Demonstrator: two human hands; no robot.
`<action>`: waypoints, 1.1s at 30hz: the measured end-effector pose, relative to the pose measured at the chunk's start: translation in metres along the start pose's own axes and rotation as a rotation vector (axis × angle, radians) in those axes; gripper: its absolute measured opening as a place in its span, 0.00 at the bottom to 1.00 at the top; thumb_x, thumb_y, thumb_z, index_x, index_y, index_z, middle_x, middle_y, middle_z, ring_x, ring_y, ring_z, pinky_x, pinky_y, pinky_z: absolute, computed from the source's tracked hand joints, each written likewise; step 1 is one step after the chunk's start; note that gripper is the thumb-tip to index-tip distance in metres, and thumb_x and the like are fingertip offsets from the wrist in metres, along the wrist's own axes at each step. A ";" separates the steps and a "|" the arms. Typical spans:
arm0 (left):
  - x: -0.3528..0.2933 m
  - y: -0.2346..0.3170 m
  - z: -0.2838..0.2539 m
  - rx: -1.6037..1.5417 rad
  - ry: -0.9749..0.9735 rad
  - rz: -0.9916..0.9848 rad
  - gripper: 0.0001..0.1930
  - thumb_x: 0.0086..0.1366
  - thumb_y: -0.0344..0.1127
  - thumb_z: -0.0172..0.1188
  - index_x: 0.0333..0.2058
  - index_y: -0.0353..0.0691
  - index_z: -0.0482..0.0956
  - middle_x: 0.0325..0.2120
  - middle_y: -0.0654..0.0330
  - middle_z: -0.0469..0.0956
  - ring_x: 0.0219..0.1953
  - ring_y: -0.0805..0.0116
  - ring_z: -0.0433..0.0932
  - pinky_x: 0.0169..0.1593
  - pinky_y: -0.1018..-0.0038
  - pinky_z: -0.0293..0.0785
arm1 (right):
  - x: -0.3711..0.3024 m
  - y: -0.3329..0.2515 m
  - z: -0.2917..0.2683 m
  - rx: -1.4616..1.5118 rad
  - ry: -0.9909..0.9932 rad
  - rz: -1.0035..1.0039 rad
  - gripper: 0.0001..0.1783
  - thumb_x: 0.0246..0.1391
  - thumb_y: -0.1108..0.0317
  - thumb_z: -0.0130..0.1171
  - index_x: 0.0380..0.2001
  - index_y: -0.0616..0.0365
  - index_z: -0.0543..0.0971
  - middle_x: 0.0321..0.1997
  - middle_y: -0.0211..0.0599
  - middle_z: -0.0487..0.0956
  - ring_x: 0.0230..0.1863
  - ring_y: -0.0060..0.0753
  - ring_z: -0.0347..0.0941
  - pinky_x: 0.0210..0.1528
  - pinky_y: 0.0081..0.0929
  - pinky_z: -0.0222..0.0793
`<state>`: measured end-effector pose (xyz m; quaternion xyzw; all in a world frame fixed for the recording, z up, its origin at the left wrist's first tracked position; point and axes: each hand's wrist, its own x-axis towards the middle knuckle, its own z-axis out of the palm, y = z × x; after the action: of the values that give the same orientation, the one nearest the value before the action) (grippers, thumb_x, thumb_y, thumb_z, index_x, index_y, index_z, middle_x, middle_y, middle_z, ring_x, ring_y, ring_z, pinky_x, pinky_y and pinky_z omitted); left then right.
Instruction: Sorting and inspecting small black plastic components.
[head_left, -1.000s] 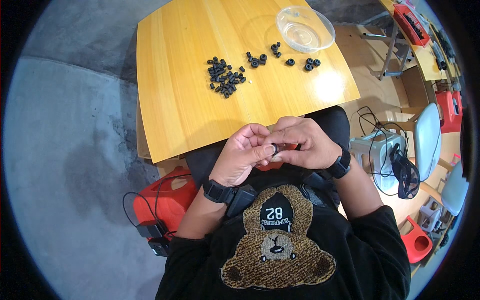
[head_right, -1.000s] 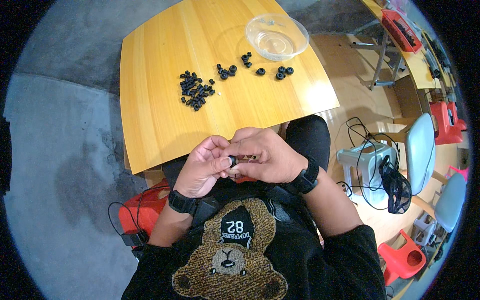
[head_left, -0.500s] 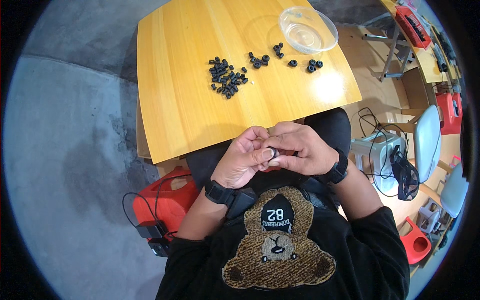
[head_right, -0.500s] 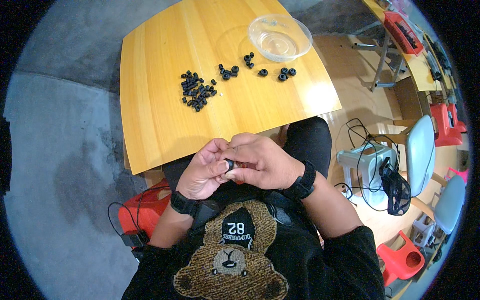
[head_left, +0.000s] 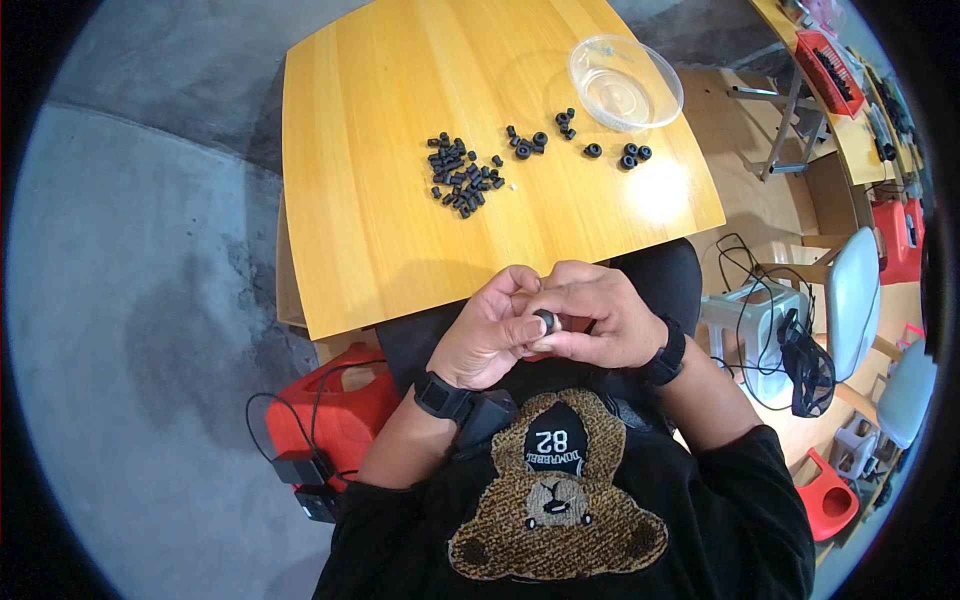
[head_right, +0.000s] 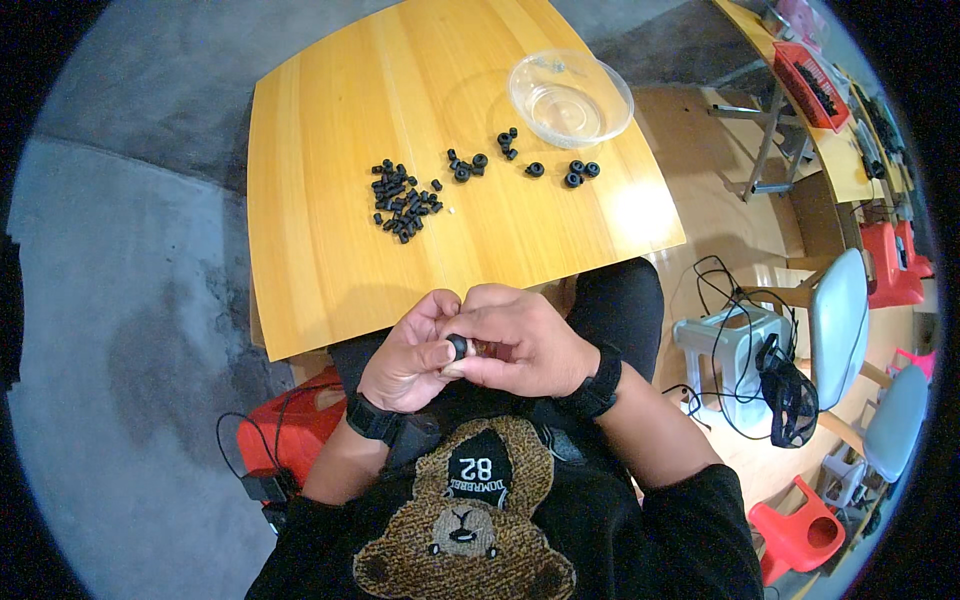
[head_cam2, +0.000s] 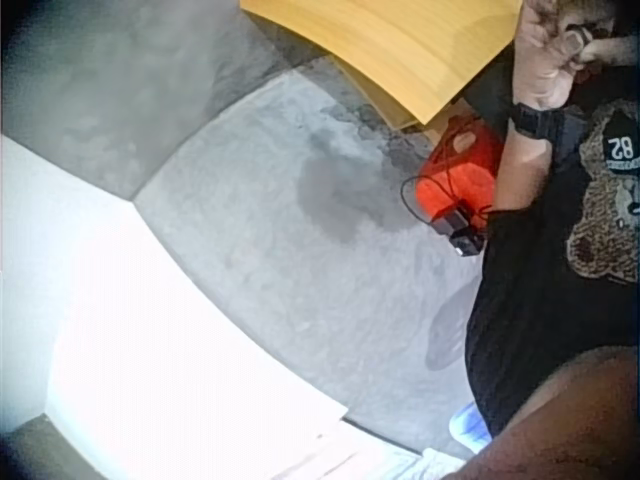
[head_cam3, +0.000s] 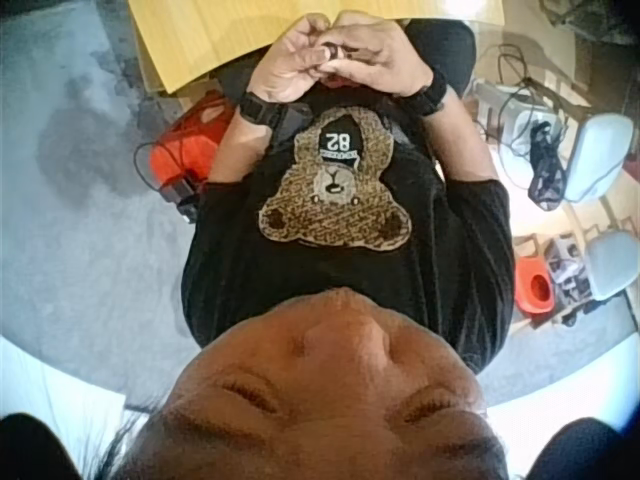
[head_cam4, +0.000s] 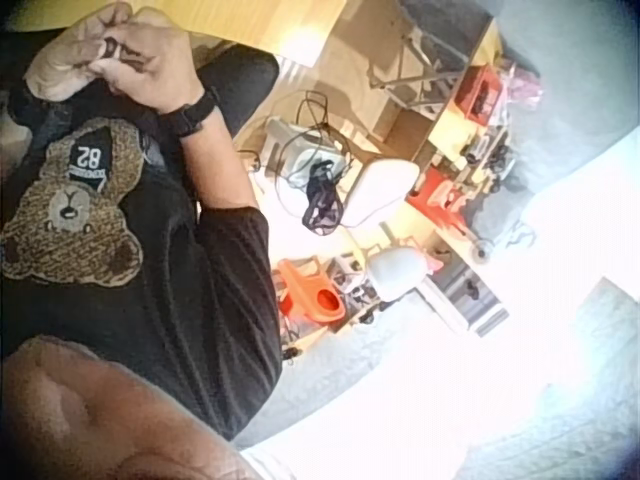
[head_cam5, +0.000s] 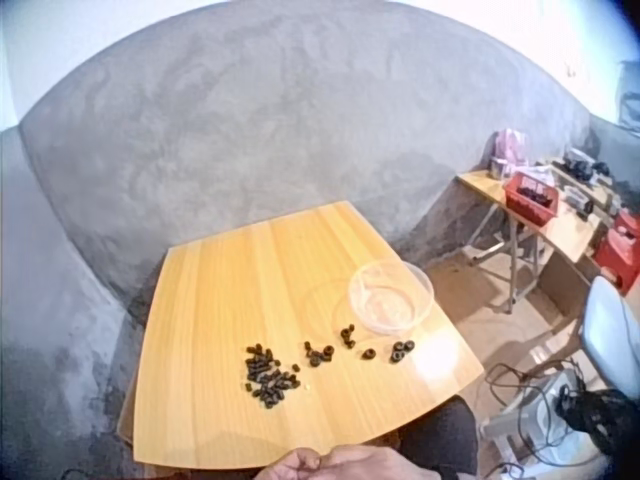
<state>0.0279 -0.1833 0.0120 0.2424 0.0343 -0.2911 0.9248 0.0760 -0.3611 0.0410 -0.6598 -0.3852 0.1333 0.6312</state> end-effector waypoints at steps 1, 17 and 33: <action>0.000 0.000 -0.001 0.005 -0.002 -0.002 0.17 0.55 0.26 0.61 0.42 0.43 0.65 0.31 0.63 0.72 0.29 0.77 0.72 0.30 0.81 0.70 | 0.002 0.001 -0.002 0.000 -0.001 0.000 0.14 0.47 0.62 0.61 0.34 0.60 0.78 0.25 0.35 0.72 0.26 0.32 0.67 0.30 0.24 0.63; 0.000 0.004 0.004 -0.080 0.053 0.091 0.15 0.57 0.25 0.59 0.42 0.43 0.67 0.32 0.61 0.75 0.30 0.76 0.74 0.33 0.79 0.73 | 0.004 0.010 0.002 0.277 0.003 0.130 0.14 0.48 0.64 0.60 0.37 0.61 0.77 0.23 0.36 0.71 0.26 0.32 0.67 0.32 0.24 0.65; -0.006 0.002 0.002 -0.077 0.084 0.066 0.15 0.58 0.30 0.57 0.42 0.37 0.65 0.34 0.57 0.74 0.35 0.69 0.76 0.37 0.77 0.76 | 0.020 -0.007 -0.006 -0.114 -0.145 -0.045 0.10 0.47 0.66 0.58 0.33 0.58 0.76 0.21 0.40 0.70 0.24 0.43 0.68 0.27 0.31 0.64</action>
<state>0.0239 -0.1796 0.0154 0.2199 0.0763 -0.2482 0.9403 0.0908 -0.3523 0.0552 -0.6745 -0.4518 0.1443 0.5658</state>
